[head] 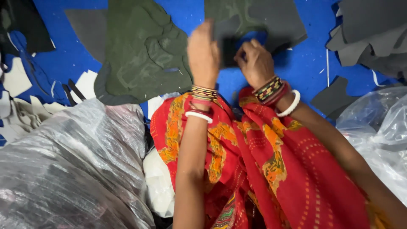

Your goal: The person sorts and matches various cut fabric and foam shoe upper components on the floor.

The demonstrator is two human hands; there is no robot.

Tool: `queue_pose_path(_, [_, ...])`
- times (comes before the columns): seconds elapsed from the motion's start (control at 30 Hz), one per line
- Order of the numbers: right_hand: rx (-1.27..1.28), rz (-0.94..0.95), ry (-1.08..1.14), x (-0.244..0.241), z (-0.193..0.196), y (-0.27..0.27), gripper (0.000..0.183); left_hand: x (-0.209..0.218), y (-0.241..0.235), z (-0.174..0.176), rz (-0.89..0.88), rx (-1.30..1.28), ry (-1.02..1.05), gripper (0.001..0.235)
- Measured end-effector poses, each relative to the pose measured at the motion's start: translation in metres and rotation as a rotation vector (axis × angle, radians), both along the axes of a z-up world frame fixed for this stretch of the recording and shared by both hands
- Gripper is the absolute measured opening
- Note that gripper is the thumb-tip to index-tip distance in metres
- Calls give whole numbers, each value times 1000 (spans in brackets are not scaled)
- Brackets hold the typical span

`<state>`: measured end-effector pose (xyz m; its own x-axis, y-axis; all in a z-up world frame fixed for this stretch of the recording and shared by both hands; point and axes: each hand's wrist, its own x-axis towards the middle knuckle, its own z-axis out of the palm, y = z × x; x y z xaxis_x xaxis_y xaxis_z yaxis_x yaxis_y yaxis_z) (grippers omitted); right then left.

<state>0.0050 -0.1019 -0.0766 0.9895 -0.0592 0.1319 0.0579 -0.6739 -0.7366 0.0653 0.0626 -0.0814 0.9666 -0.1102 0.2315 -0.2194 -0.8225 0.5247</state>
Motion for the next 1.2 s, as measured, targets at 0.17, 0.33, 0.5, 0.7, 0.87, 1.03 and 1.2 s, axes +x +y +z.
queue_pose_path(0.17, [13,16,-3,-21,11,-10,10,-2,-36,-34,-219,143,-115,72])
queue_pose_path(0.33, [67,-3,7,-34,30,-14,9,-2,-49,-42,-108,101,-194,81])
queue_pose_path(0.5, [70,54,-27,-43,26,-14,9,18,12,-46,-68,150,-92,85])
queue_pose_path(0.7, [85,109,61,-29,66,12,10,15,227,4,801,344,52,85])
queue_pose_path(0.87, [51,299,102,-11,71,53,14,-10,314,10,954,520,321,82])
queue_pose_path(1.03, [129,571,-12,4,115,106,38,-21,254,77,549,-378,56,29])
queue_pose_path(1.2, [471,580,-203,13,145,141,58,-30,136,172,129,-893,112,49])
